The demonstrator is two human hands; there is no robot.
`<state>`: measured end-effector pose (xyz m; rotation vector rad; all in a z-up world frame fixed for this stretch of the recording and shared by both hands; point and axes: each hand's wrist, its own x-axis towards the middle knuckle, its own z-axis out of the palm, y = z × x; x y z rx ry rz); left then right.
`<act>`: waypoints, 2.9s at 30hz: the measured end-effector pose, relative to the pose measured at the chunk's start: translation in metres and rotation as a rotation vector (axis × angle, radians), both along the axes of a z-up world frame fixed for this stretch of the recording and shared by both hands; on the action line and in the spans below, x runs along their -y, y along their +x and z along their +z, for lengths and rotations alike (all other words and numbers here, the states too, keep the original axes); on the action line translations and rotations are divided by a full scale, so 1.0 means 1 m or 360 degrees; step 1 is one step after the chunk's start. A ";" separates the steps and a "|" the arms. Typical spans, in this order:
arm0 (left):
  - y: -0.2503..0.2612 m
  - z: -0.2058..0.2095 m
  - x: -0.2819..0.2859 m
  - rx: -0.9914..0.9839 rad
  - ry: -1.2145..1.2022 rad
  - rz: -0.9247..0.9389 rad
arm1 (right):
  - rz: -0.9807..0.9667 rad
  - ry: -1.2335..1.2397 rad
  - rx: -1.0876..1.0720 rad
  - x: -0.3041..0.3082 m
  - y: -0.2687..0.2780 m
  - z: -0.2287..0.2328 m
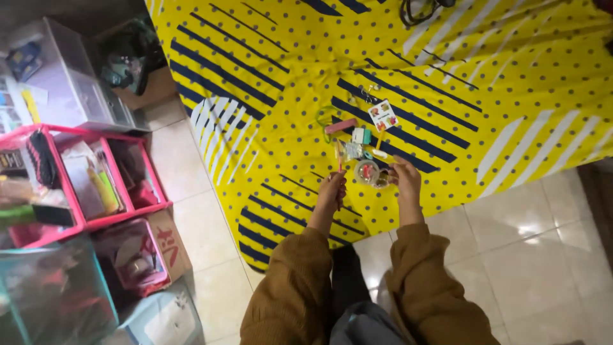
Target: Organizing various cosmetic products and small personal items from a bed into a storage cabinet.
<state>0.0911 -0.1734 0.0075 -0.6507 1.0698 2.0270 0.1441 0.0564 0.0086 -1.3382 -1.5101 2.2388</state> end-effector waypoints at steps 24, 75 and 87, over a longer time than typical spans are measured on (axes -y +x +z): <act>-0.083 -0.079 0.027 -0.0109 -0.0117 0.0543 | 0.1883 0.1309 0.0293 -0.027 -0.186 0.033; 0.197 0.352 -0.328 -0.0550 0.0505 -0.1619 | -0.1336 0.0137 -0.0979 -0.154 0.258 0.401; 0.534 0.369 -0.575 -0.0733 0.0774 -0.2131 | -0.2147 0.0439 -0.1416 -0.342 0.592 0.428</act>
